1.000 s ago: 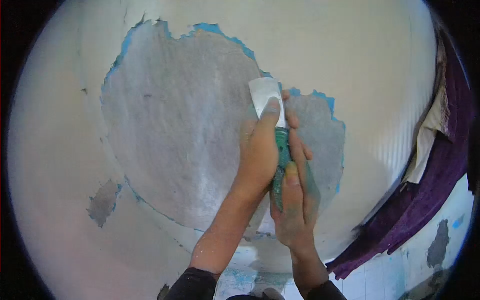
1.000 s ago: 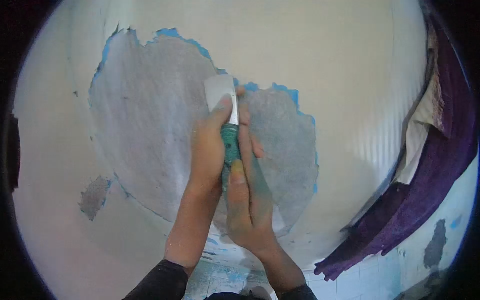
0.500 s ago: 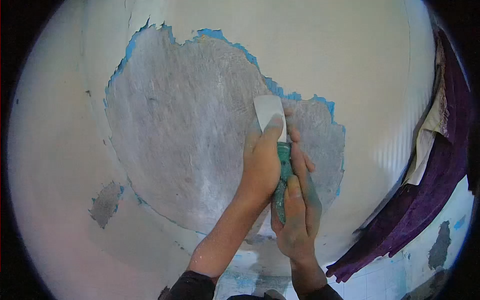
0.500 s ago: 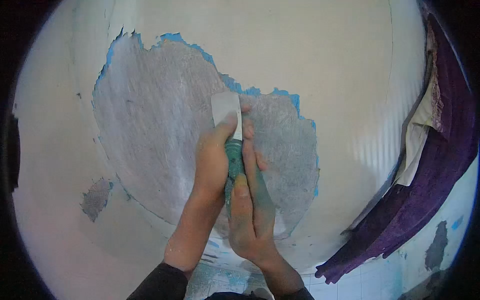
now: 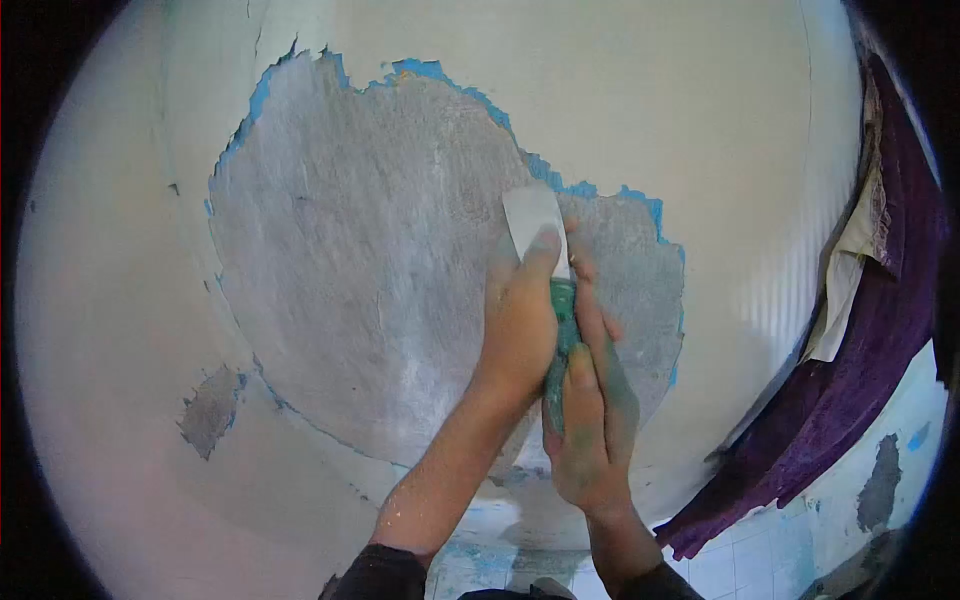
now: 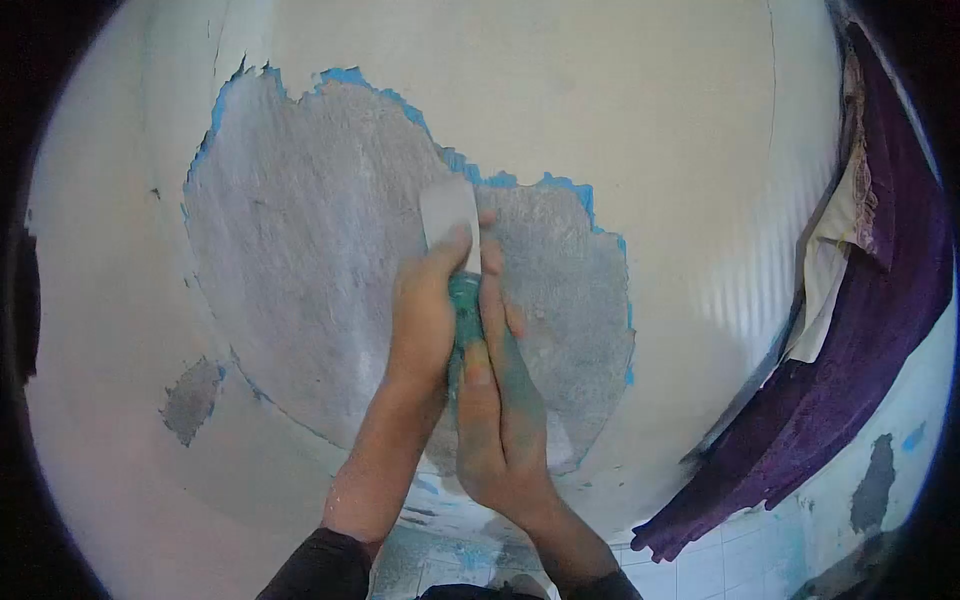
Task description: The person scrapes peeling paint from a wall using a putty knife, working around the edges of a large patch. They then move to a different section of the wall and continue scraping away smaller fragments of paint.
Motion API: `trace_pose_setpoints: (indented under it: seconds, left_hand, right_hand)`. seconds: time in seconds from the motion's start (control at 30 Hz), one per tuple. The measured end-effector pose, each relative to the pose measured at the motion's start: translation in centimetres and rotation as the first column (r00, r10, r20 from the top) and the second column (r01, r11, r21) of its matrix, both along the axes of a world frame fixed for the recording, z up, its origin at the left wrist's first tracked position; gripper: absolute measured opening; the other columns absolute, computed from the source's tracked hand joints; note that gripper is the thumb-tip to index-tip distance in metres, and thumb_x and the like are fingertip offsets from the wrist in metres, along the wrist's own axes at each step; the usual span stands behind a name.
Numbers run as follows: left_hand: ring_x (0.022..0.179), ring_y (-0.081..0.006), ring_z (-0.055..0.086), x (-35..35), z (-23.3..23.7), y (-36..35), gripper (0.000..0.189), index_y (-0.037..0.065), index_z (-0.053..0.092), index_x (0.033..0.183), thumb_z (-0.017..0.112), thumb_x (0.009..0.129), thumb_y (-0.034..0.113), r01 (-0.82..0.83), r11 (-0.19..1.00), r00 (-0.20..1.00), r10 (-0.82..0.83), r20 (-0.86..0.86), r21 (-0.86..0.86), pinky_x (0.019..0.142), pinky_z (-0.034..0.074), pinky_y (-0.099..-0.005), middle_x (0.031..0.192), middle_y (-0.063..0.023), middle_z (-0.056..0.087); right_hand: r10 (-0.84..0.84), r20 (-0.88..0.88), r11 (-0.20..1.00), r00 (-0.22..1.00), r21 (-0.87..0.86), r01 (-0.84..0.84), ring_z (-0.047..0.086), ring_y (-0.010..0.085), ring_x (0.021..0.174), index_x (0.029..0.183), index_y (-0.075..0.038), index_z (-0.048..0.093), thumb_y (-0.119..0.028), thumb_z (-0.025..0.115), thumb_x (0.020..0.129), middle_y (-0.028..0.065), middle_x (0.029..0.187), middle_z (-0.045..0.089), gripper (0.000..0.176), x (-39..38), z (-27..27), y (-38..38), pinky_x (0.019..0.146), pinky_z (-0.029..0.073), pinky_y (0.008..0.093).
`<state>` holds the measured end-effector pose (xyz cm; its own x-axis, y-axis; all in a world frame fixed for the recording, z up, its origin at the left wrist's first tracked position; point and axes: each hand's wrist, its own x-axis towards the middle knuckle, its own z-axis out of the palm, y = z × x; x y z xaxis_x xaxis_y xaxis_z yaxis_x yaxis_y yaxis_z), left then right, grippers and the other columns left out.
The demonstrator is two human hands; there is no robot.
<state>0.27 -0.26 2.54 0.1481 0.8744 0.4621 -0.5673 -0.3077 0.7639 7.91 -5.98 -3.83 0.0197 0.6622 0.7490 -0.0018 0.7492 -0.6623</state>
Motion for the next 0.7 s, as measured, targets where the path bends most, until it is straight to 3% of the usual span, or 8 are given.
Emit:
trace_pose_setpoints:
  seconds: [0.1, 0.23, 0.3, 0.4, 0.47, 0.53, 0.63, 0.7]
  left_hand:
    - [0.051, -0.0208, 0.059, -0.2, -0.2, 0.2, 0.034, -0.002, 0.047, 0.117, 0.04, 0.101, 0.027, -0.003, 1.0, 1.0, 0.003, -0.015, 0.022, 0.046, 0.053, -0.0354, 0.083, -0.0082, 0.054]
    - [0.051, -0.0202, 0.058, -0.2, -0.3, 0.2, 0.035, -0.003, 0.046, 0.118, 0.041, 0.1, 0.027, -0.026, 1.0, 0.999, 0.025, -0.038, -0.017, 0.046, 0.053, -0.0356, 0.082, -0.0082, 0.055]
    - [0.054, -0.0169, 0.062, -0.5, 1.3, 0.3, 0.039, 0.001, 0.056, 0.121, 0.042, 0.1, 0.03, -0.088, 0.993, 0.995, 0.091, -0.032, 0.083, 0.049, 0.048, -0.0289, 0.082, -0.0034, 0.059]
    - [0.054, -0.0167, 0.062, -0.4, 0.3, -0.5, 0.038, 0.001, 0.056, 0.12, 0.041, 0.1, 0.029, -0.111, 0.993, 0.99, 0.106, -0.096, -0.044, 0.05, 0.048, -0.0282, 0.083, -0.0034, 0.058]
    - [0.054, -0.0171, 0.062, -0.2, 0.1, -0.6, 0.037, 0.0, 0.056, 0.119, 0.041, 0.099, 0.028, -0.093, 0.995, 0.994, 0.091, -0.056, -0.021, 0.049, 0.048, -0.0278, 0.082, -0.0035, 0.058]
    - [0.053, -0.0174, 0.061, -0.3, 0.8, -0.1, 0.037, 0.0, 0.056, 0.119, 0.041, 0.099, 0.028, -0.104, 0.995, 0.994, 0.104, -0.037, -0.005, 0.048, 0.048, -0.0282, 0.081, -0.0037, 0.057]
    - [0.053, -0.0177, 0.061, -0.5, 0.3, -0.4, 0.036, 0.0, 0.056, 0.118, 0.041, 0.099, 0.027, -0.081, 0.997, 0.995, 0.08, -0.057, -0.004, 0.049, 0.048, -0.0283, 0.083, -0.0036, 0.058]
    - [0.052, -0.0183, 0.061, -0.5, -0.4, -0.3, 0.035, 0.0, 0.056, 0.116, 0.04, 0.099, 0.026, -0.093, 0.995, 0.991, 0.09, -0.095, -0.024, 0.049, 0.049, -0.0291, 0.084, -0.0032, 0.058]
  right_hand:
    - [0.063, -0.012, 0.988, 0.998, -0.143, -0.064, 0.053, 0.0181, 0.094, 0.148, 0.011, 0.017, -0.015, 0.031, 0.103, 0.0248, 0.138, 0.044, 0.054, 0.1, 0.8, -0.9, 0.081, 0.044, 0.0263]
    - [0.068, 0.024, 0.985, 0.997, -0.159, -0.063, 0.053, 0.0167, 0.097, 0.148, 0.012, 0.017, -0.015, 0.032, 0.103, 0.0245, 0.14, 0.042, 0.054, 0.3, 1.1, -0.7, 0.082, 0.044, 0.026]
    - [0.033, 0.037, 0.995, 0.999, -0.096, -0.029, 0.048, 0.0182, 0.112, 0.149, 0.009, 0.018, -0.024, 0.031, 0.104, 0.019, 0.14, 0.04, 0.058, 0.0, 0.9, 0.0, 0.093, 0.038, 0.0262]
    - [0.086, -0.011, 0.996, 0.996, -0.009, -0.086, 0.032, 0.0223, 0.136, 0.149, 0.009, 0.019, -0.029, 0.031, 0.104, 0.0179, 0.15, 0.029, 0.06, -0.2, 0.5, -0.4, 0.11, 0.026, 0.0298]
    - [0.053, -0.019, 0.996, 0.998, 0.07, -0.051, 0.04, 0.027, 0.131, 0.146, 0.015, 0.018, -0.017, 0.03, 0.103, 0.0294, 0.151, 0.028, 0.055, -0.6, 0.6, -0.2, 0.106, 0.031, 0.0303]
    - [0.036, 0.011, 0.999, 0.999, 0.029, -0.037, 0.039, 0.0267, 0.132, 0.146, 0.015, 0.018, -0.017, 0.029, 0.103, 0.0284, 0.152, 0.027, 0.054, -0.4, 1.7, -0.1, 0.107, 0.031, 0.0304]
    - [0.0, 0.03, 0.999, 1.0, -0.043, 0.002, 0.048, 0.0172, 0.112, 0.148, 0.01, 0.021, -0.023, 0.03, 0.103, 0.0195, 0.147, 0.033, 0.056, -0.1, 0.1, 0.0, 0.092, 0.039, 0.0252]
    - [0.027, 0.004, 0.995, 1.0, -0.093, -0.026, 0.05, 0.015, 0.108, 0.148, 0.01, 0.021, -0.025, 0.031, 0.104, 0.0185, 0.146, 0.034, 0.057, -0.3, 0.0, 0.1, 0.089, 0.041, 0.0237]
